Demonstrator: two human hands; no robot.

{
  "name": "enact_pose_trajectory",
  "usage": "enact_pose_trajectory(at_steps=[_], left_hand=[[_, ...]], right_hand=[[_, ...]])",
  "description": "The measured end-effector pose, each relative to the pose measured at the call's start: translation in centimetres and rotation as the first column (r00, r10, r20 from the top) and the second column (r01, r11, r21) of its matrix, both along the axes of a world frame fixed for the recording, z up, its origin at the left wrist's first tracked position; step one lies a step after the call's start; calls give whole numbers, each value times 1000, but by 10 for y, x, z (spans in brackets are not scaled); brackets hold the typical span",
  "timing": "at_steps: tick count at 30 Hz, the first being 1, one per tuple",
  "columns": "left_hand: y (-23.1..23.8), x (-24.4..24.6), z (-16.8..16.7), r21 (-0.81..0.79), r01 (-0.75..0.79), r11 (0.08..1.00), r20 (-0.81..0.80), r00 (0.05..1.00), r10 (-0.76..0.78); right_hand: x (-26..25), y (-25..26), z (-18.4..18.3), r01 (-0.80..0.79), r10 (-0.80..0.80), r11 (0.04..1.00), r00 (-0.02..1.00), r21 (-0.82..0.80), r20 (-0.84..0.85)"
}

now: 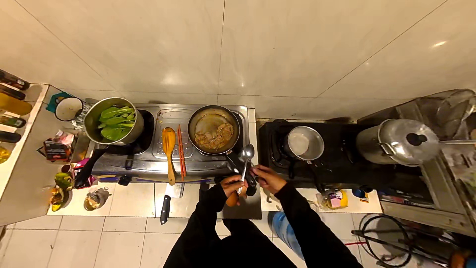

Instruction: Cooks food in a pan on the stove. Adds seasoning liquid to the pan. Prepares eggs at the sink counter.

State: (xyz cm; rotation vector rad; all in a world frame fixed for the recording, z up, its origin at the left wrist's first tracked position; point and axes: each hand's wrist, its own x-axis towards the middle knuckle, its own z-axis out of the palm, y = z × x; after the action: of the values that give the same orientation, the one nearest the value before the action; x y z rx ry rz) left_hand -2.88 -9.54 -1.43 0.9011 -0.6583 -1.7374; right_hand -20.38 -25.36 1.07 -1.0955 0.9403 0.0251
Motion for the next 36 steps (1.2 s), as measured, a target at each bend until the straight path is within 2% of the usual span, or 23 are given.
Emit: enact_pose_trajectory(at_steps=[1,3,10,17,21,24,29,31,33,36], left_hand=[[-1,-1,1,7,0,1000,15,1000,0],[-3,-2,5,30,-4,1000,38,999,3],[-24,-15,14,11,25,1000,43,999,-25],[-32,-23,7,-13,-9,1000,-8,1000,9],[-27,-27,14,5,-41,999,39,998,41],[-21,-29,11,-25,-72,997,43,996,73],[10,-23,17,-64,-130,990,119,984,137],[46,-22,20,-38,-156,987,130,979,160],[86,-18,23,7,-179,984,129,976,177],[147,-22,15,38,-259,965,54,965,257]], right_hand=[[4,5,-3,24,-28,998,998,64,64],[10,10,-4,87,-96,993,988,79,123],[-2,-1,1,173,-171,985,980,-18,105],[-7,-10,-2,175,-165,981,980,-82,114],[-9,-8,-4,180,-168,974,981,-138,99],[-14,-7,-3,215,-195,954,974,-210,111],[-52,1,6,338,-312,847,941,-410,130],[-86,20,3,211,-224,840,974,-500,35],[-112,44,-3,-16,-42,827,995,-562,-90],[-117,92,-23,-227,145,793,972,-566,-186]])
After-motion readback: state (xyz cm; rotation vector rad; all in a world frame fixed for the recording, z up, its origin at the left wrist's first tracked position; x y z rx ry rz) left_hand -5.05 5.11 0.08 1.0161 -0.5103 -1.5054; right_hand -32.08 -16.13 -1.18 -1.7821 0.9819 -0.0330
